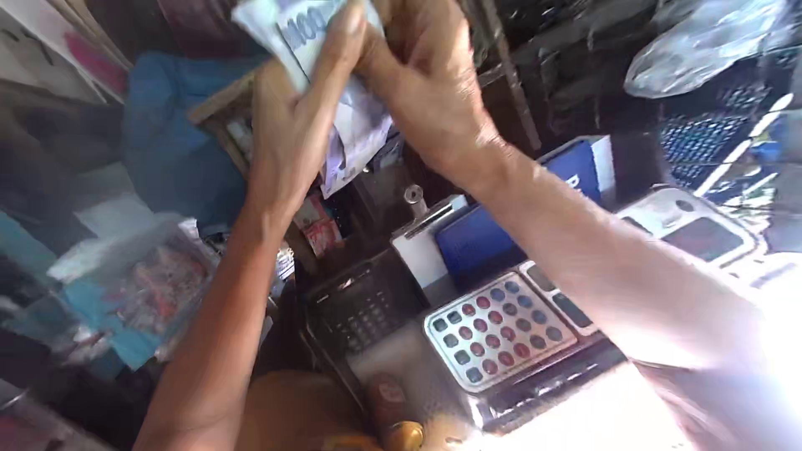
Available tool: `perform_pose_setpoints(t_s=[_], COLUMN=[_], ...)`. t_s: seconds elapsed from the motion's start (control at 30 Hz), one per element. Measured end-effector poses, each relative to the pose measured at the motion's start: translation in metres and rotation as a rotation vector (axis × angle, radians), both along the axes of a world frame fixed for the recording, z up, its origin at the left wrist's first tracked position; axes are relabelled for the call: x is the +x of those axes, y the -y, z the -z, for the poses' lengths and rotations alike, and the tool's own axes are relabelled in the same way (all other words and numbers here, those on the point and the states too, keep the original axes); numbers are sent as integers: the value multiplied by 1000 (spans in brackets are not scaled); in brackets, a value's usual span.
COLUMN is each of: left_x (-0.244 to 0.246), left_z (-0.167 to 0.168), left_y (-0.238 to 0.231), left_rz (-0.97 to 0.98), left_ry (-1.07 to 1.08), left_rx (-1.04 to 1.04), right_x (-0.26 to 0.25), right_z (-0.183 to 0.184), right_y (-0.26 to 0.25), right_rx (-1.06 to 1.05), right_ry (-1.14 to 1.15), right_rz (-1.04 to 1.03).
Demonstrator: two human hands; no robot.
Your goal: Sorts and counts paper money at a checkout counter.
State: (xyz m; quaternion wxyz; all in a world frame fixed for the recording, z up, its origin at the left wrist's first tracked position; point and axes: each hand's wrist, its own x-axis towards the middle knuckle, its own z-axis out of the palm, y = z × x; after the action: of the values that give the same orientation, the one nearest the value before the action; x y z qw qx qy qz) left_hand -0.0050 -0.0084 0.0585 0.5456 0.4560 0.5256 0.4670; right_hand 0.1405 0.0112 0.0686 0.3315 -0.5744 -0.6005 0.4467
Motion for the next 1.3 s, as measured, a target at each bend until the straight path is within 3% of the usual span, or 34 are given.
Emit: perform_pose_setpoints(t_s=[0.17, 0.27, 0.33, 0.4, 0.47, 0.53, 0.67, 0.8, 0.93, 1.07, 1.13, 1.2, 1.23, 1.3], left_x=[5, -9, -25, -50, -78, -98, -93, -76, -75, -82, -74, -57, -46, -24], left_z=[-7, -11, -13, -12, -5, -1, 0, -1, 14, 29, 25, 15, 11, 8], left_y=[-20, -28, -30, -29, -26, -16, 18, 56, 67, 70, 65, 57, 53, 44], left_rz=[-130, -202, -248, -327, -357, -374, -419, -373, -303, -206, -141, -76, -41, 3], left_ry=[265, 396, 422, 399, 335, 207, 85, 146, 89, -213, -264, -265, -237, -177], left_rx=[-67, -50, 8, 36, 74, 65, -70, -263, -255, -140, -96, -77, -68, -37], right_x=[-2, 21, 48, 84, 116, 132, 115, 87, 97, 100, 95, 79, 70, 50], right_z=[-22, -33, -31, -17, 5, 24, 56, 78, 83, 25, -15, -43, -53, -61], right_y=[3, 13, 18, 24, 35, 44, 42, 34, 43, 46, 35, 31, 34, 45], right_rx=[-83, -199, -255, -252, -128, 81, 97, 112, 374, 177, -82, -406, -518, -595], right_ry=[-247, -224, -21, 382, 736, 964, 1127, 1198, 1171, 961, 543, -123, -322, -453], right_rz=[-25, -133, -174, -192, -298, -572, -1071, -1200, -1018, -388, -52, 236, 297, 313])
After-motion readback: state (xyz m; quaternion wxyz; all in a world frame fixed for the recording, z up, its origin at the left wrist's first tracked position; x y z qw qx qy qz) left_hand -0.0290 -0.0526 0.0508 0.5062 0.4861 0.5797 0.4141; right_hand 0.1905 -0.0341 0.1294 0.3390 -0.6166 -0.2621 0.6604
